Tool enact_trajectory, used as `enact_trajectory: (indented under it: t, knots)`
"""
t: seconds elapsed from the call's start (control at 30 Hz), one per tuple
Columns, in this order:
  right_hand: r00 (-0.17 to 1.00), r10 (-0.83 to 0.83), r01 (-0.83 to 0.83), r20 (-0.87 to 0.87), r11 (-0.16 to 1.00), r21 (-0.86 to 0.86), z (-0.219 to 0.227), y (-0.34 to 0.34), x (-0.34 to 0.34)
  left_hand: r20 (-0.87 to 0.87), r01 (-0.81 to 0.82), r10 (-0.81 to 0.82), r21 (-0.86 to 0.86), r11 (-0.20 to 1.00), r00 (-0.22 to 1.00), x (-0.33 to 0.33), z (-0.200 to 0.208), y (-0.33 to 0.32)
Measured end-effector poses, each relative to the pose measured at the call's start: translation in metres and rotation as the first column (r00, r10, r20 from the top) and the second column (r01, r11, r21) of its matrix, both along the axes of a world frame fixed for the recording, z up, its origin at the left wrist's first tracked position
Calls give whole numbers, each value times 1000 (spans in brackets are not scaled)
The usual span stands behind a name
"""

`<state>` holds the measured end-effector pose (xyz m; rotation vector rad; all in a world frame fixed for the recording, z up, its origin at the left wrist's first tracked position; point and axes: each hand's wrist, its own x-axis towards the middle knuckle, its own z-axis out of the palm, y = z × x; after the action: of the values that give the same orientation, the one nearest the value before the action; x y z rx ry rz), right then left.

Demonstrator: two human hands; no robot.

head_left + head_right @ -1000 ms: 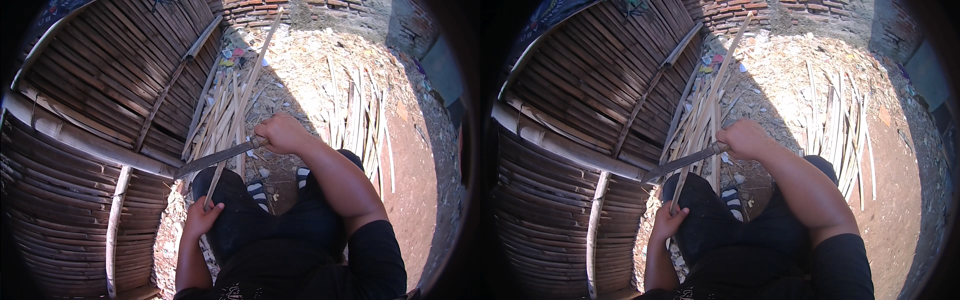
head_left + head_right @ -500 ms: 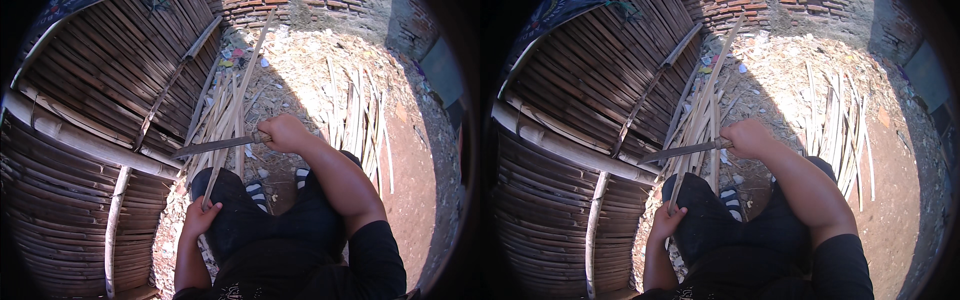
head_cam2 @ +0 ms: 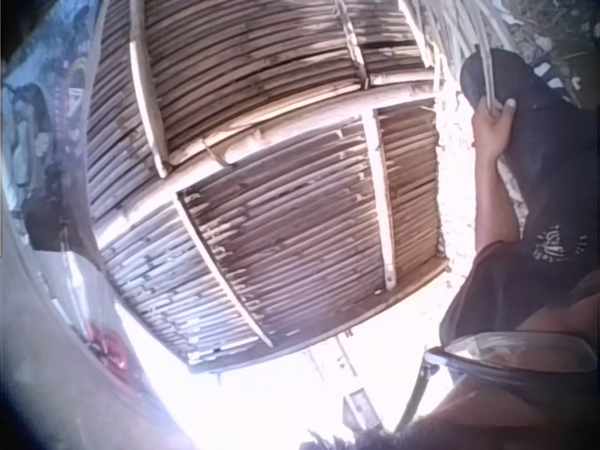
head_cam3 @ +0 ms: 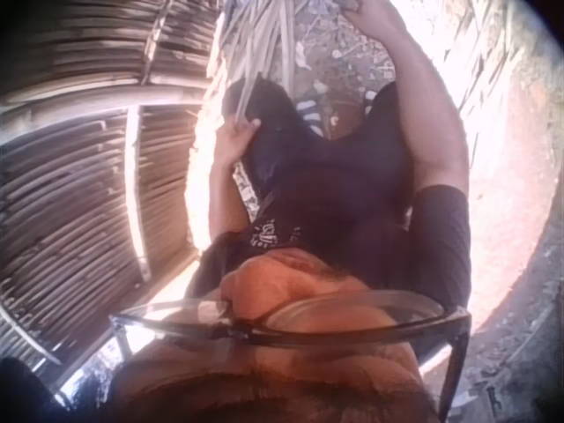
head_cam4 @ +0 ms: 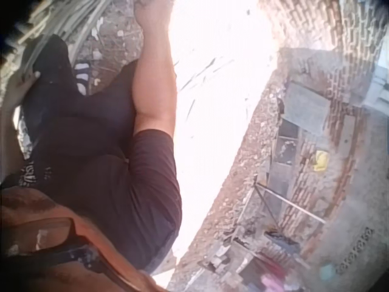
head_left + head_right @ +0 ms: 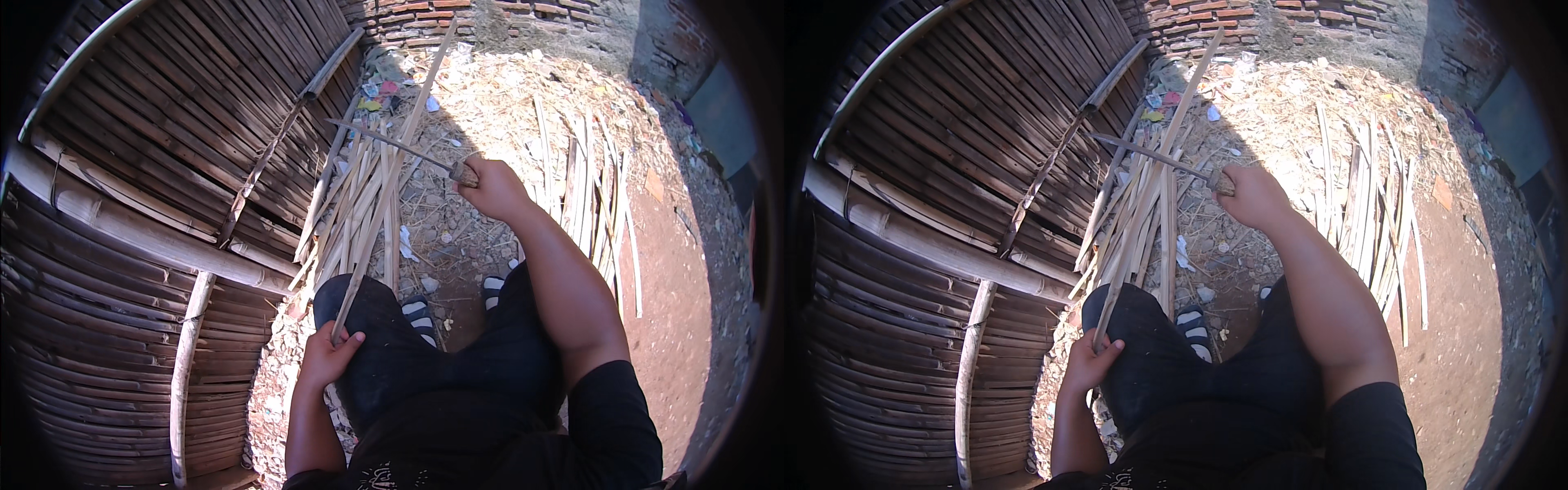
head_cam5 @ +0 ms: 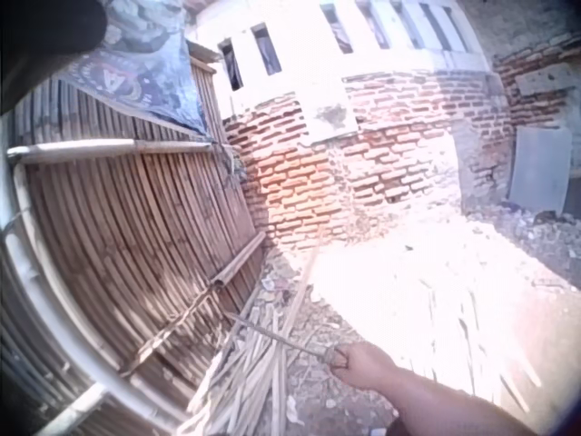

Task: The person splits thin bamboo strips with a knife while holding them against their lap.

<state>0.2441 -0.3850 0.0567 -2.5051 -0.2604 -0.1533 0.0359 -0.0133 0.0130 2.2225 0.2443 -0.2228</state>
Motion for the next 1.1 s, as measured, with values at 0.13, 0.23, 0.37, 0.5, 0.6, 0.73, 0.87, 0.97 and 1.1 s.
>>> enact_trajectory:
  t: [0.13,0.23,0.37,0.5,0.6,0.73,0.87,0.97,1.1]
  knots:
    - [1000,2,-3,8,998,69,-14,-3,4,2,4,-4,-7,1000,1000,1,1,-2]
    - [978,167,-163,123,986,-45,-14,13,-6,6,-36,36,-49,998,999,0,-3,-2]
    - [898,436,-410,65,881,-237,-12,45,-25,5,-38,39,-54,998,999,-1,-2,1]
    - [815,577,-523,44,767,-372,-5,61,-35,0,-18,18,11,1000,1000,0,1,-1]
    - [863,496,-436,98,828,-354,7,44,-32,24,-12,12,4,1000,1000,-3,-1,-1]
    - [979,112,-88,169,986,-144,0,0,-7,0,27,-27,36,999,1000,-1,4,-4]
    - [995,-90,92,39,994,-54,14,-11,-4,-23,31,-30,21,999,999,1,5,-4]
    - [995,4,3,98,997,-74,5,-4,-7,4,30,-30,28,999,1000,1,4,-4]
    - [924,330,-284,193,931,-231,-4,27,-20,10,-8,9,-23,1000,1000,-2,-1,0]
